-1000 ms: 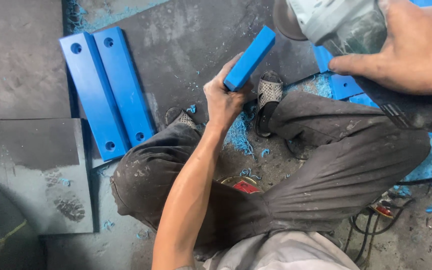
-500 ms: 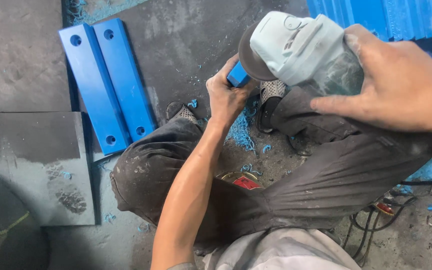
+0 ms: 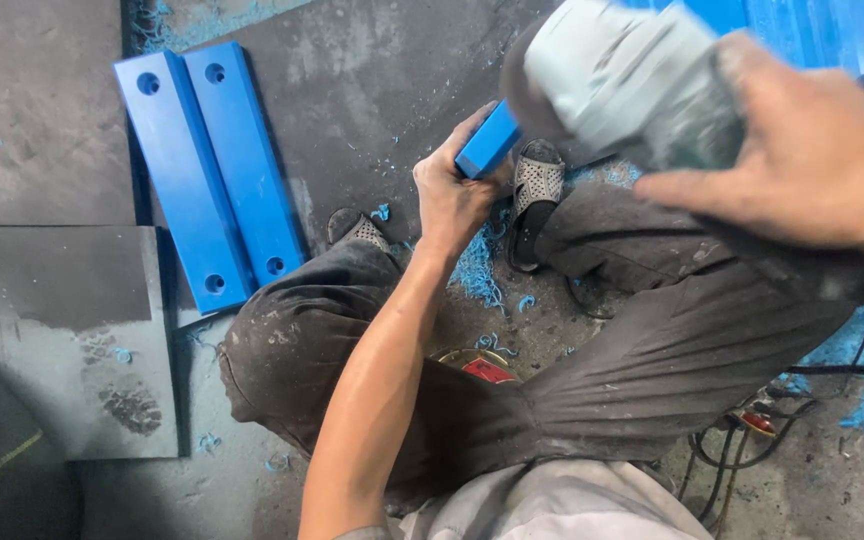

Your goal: Grinding the edges of blue plastic blocks using a hand-held angle grinder while sitting on the floor.

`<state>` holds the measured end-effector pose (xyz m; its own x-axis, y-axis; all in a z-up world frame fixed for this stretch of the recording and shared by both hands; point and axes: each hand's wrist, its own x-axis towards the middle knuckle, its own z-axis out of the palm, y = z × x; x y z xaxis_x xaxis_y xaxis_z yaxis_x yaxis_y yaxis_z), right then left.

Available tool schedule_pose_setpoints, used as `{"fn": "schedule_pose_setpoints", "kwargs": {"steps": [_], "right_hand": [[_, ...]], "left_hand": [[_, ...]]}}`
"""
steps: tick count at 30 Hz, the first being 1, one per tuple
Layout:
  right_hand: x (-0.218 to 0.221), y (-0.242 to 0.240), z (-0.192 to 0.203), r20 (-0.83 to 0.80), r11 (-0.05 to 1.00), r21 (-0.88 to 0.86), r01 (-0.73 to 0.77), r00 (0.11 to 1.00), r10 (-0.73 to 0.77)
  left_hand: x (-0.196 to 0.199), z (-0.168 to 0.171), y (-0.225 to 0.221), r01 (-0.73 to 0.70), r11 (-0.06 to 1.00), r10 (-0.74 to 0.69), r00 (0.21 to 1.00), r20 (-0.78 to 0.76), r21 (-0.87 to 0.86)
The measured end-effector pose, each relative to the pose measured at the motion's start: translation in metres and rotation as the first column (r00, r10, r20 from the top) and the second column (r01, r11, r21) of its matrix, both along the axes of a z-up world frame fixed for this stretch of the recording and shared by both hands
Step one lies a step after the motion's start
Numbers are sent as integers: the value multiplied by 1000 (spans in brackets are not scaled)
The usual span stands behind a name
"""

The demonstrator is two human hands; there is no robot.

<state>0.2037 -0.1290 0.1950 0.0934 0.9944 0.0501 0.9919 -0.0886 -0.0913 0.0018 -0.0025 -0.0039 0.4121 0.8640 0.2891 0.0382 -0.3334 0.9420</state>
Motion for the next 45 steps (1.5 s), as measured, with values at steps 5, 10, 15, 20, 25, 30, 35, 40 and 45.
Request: {"fn": "schedule_pose_setpoints", "kwargs": {"steps": [5,10,15,20,25,30,35,40,45], "right_hand": [[-7,6,-2,69,861,-450,238,970,-232],[48,8,-16,20,967,-194,166,986,-165],[51,11,-2,35,974,-142,175,985,-171],[27,21,23,-324,994,-107,-19,946,-17],[7,48,27,-397,954,-285,-91,917,-31],[-1,75,25,-134,841,-529,111,968,-212],[94,69,-33,-175,515,-773,370,656,-734],[167,21,-69,-490,845,-420,330,702,-517],[116,-64,-103,-920,901,-246,356,208,-334]], "left_hand": [[-2,-1,-3,-9,1000,9,999,34,-14],[-1,-2,-1,-13,1000,14,999,49,-25],[4,-4,-4,-29,999,30,999,29,-30],[6,-8,-11,-61,998,62,997,35,-30],[7,-9,-17,-44,996,44,999,4,-83],[6,-13,-21,-9,999,7,999,-37,-51],[5,-17,-19,-48,997,49,998,-27,56],[-4,-1,-12,-85,992,87,996,-10,88],[-11,35,11,-149,966,167,983,-71,210]]}}
